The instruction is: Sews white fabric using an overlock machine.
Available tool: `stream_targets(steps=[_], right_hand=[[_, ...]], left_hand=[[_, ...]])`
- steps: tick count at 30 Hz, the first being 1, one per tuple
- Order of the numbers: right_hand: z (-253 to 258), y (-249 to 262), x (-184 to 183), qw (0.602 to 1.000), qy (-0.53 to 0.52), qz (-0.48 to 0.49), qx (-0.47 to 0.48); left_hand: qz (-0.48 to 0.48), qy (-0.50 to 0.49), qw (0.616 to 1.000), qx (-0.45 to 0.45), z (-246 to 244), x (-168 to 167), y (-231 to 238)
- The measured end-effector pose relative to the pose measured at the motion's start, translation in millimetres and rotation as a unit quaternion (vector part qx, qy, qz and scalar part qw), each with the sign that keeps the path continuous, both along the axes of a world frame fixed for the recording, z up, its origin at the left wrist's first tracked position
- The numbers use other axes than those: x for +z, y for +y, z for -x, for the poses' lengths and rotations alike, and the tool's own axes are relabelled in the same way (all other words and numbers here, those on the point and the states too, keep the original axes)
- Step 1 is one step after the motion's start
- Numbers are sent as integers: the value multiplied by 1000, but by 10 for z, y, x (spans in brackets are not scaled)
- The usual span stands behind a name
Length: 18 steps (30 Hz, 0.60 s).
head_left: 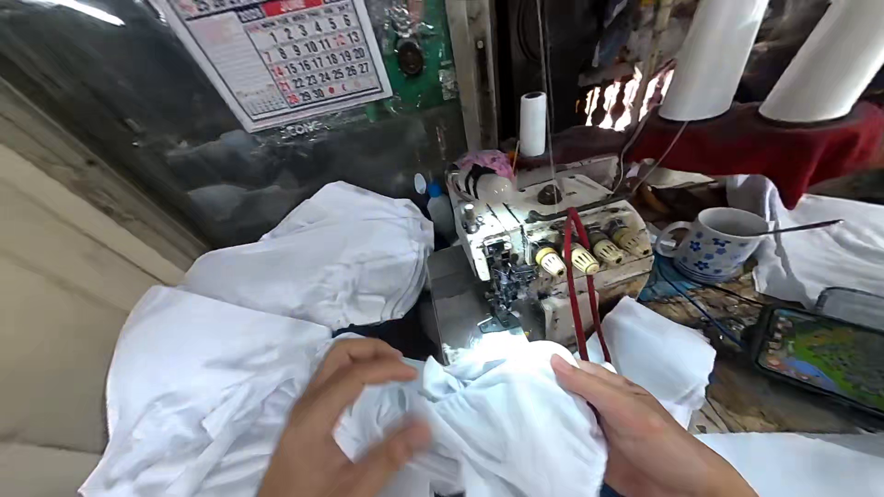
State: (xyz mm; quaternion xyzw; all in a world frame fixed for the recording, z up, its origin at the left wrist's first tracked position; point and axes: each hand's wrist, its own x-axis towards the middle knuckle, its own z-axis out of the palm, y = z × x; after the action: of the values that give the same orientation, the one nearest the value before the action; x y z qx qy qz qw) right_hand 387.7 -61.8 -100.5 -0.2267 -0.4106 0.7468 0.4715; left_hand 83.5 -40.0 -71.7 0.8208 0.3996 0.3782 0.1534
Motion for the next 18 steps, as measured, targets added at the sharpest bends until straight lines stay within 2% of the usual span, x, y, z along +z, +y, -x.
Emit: stream_targets(steps=[2, 4, 7, 9, 11, 13, 14, 16, 17, 18], right_hand=[[-38, -58, 10, 997, 39, 30, 57], [-97, -107, -24, 992, 33, -32, 116], [-297, -107, -3, 970, -95, -162, 153], [-438, -139, 33, 965, -149, -185, 114], [-598, -218, 139, 981, -145, -125, 13], [-741, -298, 249, 982, -164, -48, -79], [-786, -332, 245, 978, -179, -37, -99], [-826, -395, 168, 965, -238, -85, -69], [-803, -426, 151, 944, -298, -141, -27], [-721, -467, 171, 899, -394, -190, -14]], left_hand=[[29, 10, 998, -47, -111, -125, -121], [-26, 20, 999, -31, -134, -244, -72], [-58, -59, 994, -72, -17, 89, -38], [-34, -38, 993, -105, 33, 331, -173], [17, 55, 993, -108, 200, 323, -218], [43, 171, 984, -26, 637, 65, -75], [40, 196, 980, 23, 933, -65, 19], [-2, 202, 973, 109, 1396, -60, 94], [-38, 194, 969, 149, 1466, 77, 51], [-82, 189, 960, 188, 1449, 229, -13]])
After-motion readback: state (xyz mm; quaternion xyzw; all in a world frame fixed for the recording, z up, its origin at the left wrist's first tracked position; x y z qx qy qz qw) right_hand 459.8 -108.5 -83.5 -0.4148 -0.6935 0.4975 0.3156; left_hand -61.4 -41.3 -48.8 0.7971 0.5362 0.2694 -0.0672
